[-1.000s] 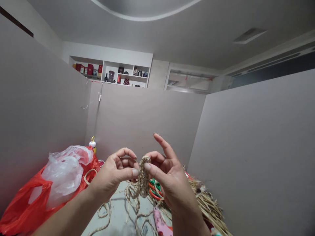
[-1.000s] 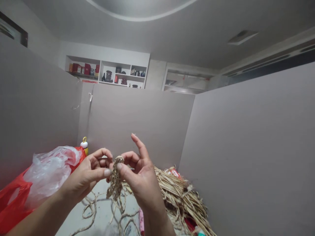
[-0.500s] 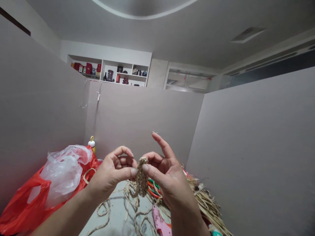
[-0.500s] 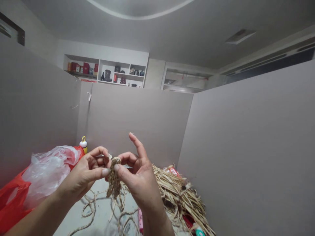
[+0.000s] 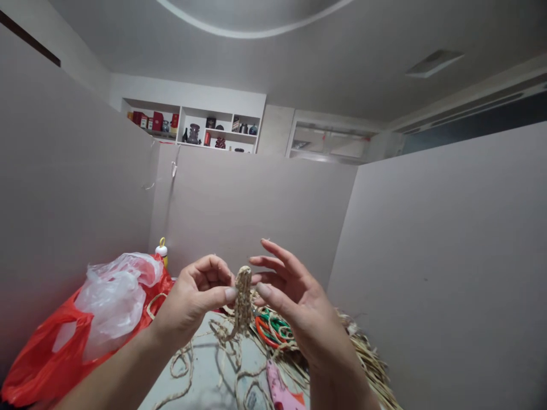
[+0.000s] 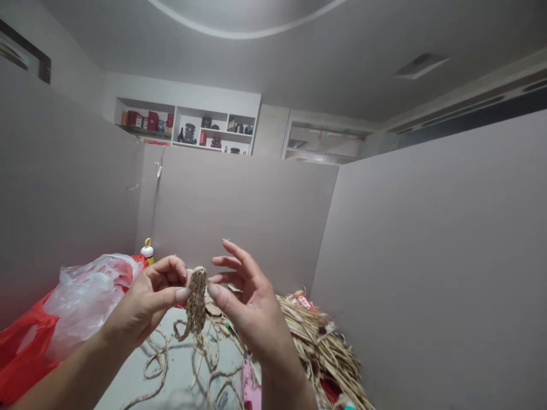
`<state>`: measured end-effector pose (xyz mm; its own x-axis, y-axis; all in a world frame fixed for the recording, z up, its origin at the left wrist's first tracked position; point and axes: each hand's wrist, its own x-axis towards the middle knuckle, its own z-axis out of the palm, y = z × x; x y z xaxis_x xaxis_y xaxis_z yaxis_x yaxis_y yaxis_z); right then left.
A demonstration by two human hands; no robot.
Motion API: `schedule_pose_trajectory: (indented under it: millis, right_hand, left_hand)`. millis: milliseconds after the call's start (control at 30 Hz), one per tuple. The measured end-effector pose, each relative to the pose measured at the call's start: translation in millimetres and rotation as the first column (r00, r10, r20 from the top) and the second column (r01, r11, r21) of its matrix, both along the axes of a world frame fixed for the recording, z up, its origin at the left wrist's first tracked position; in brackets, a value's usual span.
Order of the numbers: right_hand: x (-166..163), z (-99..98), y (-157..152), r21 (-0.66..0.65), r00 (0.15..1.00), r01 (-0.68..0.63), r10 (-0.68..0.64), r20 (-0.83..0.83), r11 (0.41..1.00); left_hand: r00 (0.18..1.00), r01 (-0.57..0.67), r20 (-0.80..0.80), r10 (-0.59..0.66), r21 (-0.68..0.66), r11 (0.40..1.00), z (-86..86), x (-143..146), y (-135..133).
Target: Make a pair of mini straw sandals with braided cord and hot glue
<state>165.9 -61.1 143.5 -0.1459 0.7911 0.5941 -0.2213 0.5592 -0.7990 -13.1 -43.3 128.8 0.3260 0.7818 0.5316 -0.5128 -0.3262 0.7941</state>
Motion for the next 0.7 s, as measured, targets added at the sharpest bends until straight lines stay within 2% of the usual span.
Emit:
schedule_pose_trajectory:
  millis: [67,200,400,700]
  right_hand:
    - [1.6,0.3,0.3,-0.006,0.999,0.031,-0.031,0.035,0.999]
    - [-2.3,1.3,-1.0,-0.078,0.992,-0.079,0.086,0.091,0.994]
    - [-5.5,-0.1,2.3,-0.104,0.980,-0.180,0.187,0.062,0.978]
    - [-3.0,1.1,1.0,-0.104,0.984,-0.154,0.162,0.071,0.983]
  left_hand:
    - [1.000,-0.005,0.002,0.005,0.004,1.000,0.3,-0.7,-0.5]
    - [1.000,0.013,0.012,-0.013,-0.001,1.000,-0.9,0.6,0.0]
    - [0.999,0.037,0.016,-0.037,-0.001,0.999,-2.0,1.4,2.3]
    - [0.999,0.002,-0.049,0.000,0.033,0.999,-3.4,2.3,2.4]
